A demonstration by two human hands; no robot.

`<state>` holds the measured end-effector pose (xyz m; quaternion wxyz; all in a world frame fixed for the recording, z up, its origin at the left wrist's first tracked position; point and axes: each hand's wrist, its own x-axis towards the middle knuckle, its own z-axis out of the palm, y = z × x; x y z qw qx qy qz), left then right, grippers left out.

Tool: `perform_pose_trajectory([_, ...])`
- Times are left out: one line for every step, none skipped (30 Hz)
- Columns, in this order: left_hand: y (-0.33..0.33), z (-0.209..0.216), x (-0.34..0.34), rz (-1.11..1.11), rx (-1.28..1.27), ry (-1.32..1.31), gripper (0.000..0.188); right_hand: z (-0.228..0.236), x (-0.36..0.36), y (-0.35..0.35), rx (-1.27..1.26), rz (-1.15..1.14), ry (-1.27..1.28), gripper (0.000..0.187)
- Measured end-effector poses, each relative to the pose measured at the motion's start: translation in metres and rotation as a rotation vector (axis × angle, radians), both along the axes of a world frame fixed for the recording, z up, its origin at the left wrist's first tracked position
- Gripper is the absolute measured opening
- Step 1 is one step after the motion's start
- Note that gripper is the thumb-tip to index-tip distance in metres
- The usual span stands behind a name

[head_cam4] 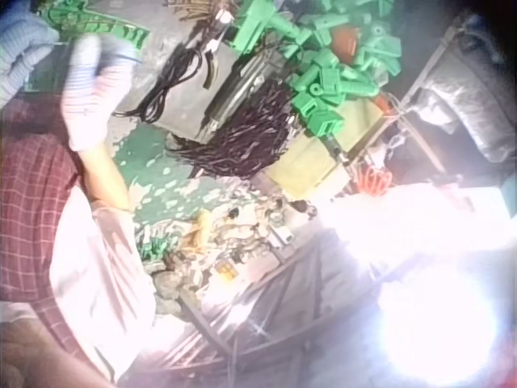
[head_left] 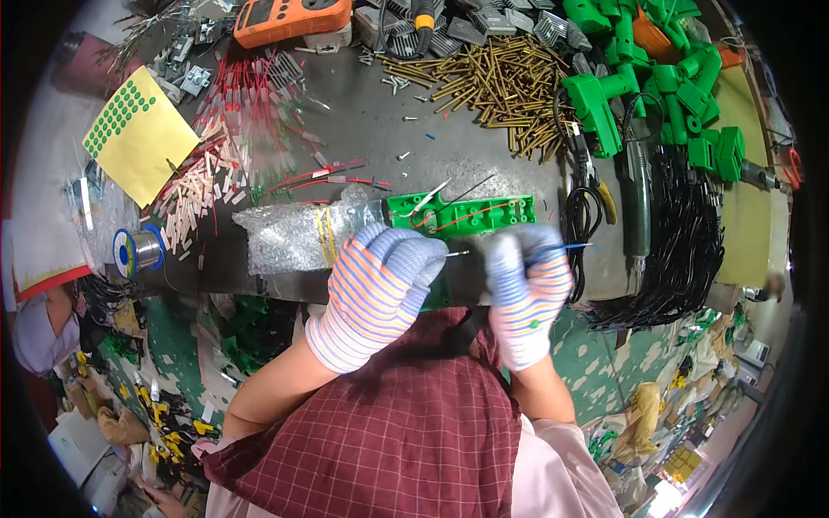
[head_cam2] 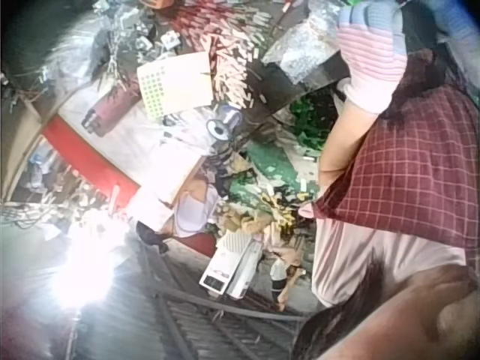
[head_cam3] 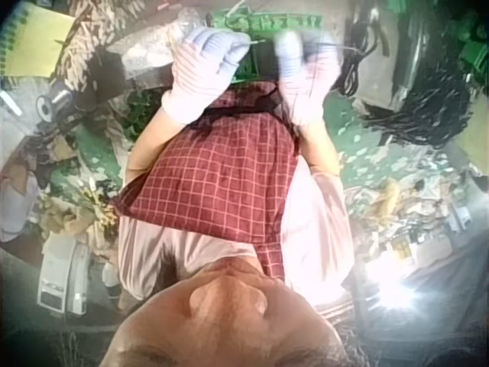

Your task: Soldering internal wiring and assembling the green plastic housing for a handheld electronic tool.

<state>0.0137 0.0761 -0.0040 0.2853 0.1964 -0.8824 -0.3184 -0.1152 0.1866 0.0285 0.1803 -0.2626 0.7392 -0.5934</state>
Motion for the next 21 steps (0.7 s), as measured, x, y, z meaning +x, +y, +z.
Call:
perform_pose_trajectory([0.001,-0.001,0.001,0.011,0.041,0.044,0.018,0.003,-0.005,-0.002,-0.016,-0.041,-0.075,0.017])
perform_pose_trajectory([0.001,-0.001,0.001,0.023,0.083,0.087,0.017,0.009,-0.010,-0.004,-0.032,-0.081,-0.151,0.016])
perform_pose_trajectory([0.001,0.000,0.000,0.017,0.083,0.090,0.017,0.014,-0.016,-0.006,0.045,-0.003,-0.183,0.024])
perform_pose_trajectory([0.000,0.001,-0.001,0.012,0.088,0.090,0.017,0.015,-0.014,-0.012,0.073,0.048,-0.233,0.036])
perform_pose_trajectory([-0.001,0.003,-0.003,0.007,0.093,0.090,0.016,0.019,-0.012,-0.019,0.107,0.060,-0.307,0.043])
perform_pose_trajectory([-0.001,0.004,-0.003,0.008,0.096,0.088,0.016,0.022,-0.012,-0.025,0.141,0.080,-0.383,0.049])
perform_pose_trajectory([0.000,0.005,-0.003,0.008,0.095,0.088,0.016,0.018,-0.015,-0.027,0.142,0.114,-0.276,0.041])
perform_pose_trajectory([0.000,0.005,-0.003,0.022,0.120,0.097,0.016,0.015,-0.015,-0.027,0.142,0.114,-0.276,0.041])
perform_pose_trajectory([0.000,0.006,-0.004,0.037,0.145,0.105,0.016,0.014,-0.014,-0.027,0.128,0.064,-0.225,0.036])
perform_pose_trajectory([0.000,0.007,-0.005,0.038,0.145,0.105,0.016,0.013,-0.012,-0.028,0.115,0.014,-0.174,0.030])
perform_pose_trajectory([-0.001,0.008,-0.006,0.036,0.163,0.133,0.017,0.012,-0.008,-0.024,0.057,-0.021,-0.156,0.020])
perform_pose_trajectory([-0.001,0.008,-0.007,0.040,0.181,0.160,0.018,0.011,-0.006,-0.019,0.085,-0.036,-0.059,0.019])
perform_pose_trajectory([0.000,0.007,-0.006,0.046,0.181,0.156,0.018,0.012,-0.005,-0.012,0.094,-0.030,0.018,0.018])
perform_pose_trajectory([0.000,0.005,-0.005,0.061,0.210,0.162,0.019,0.013,-0.004,-0.005,0.102,-0.024,0.095,0.018])
perform_pose_trajectory([0.002,0.004,-0.005,0.067,0.243,0.168,0.020,0.014,-0.002,0.000,0.112,-0.018,0.050,0.017])
perform_pose_trajectory([0.001,0.005,-0.005,0.064,0.248,0.165,0.020,0.011,-0.001,0.003,0.141,0.052,0.138,0.017])
perform_pose_trajectory([0.000,0.008,-0.004,0.045,0.241,0.162,0.021,0.017,0.002,0.005,0.189,0.148,0.030,0.017])
perform_pose_trajectory([-0.002,0.010,-0.004,0.026,0.232,0.158,0.021,0.027,0.006,0.004,0.233,0.245,-0.079,0.017])
perform_pose_trajectory([-0.002,0.004,-0.003,0.000,0.240,0.180,0.023,0.035,0.006,0.000,0.294,0.320,-0.120,0.018])
perform_pose_trajectory([-0.003,0.006,-0.001,-0.001,0.241,0.177,0.023,0.022,0.008,0.000,0.183,0.300,-0.201,0.018])
perform_pose_trajectory([-0.003,0.011,0.001,-0.007,0.222,0.093,0.020,0.019,0.006,-0.001,0.158,0.302,-0.201,0.017])
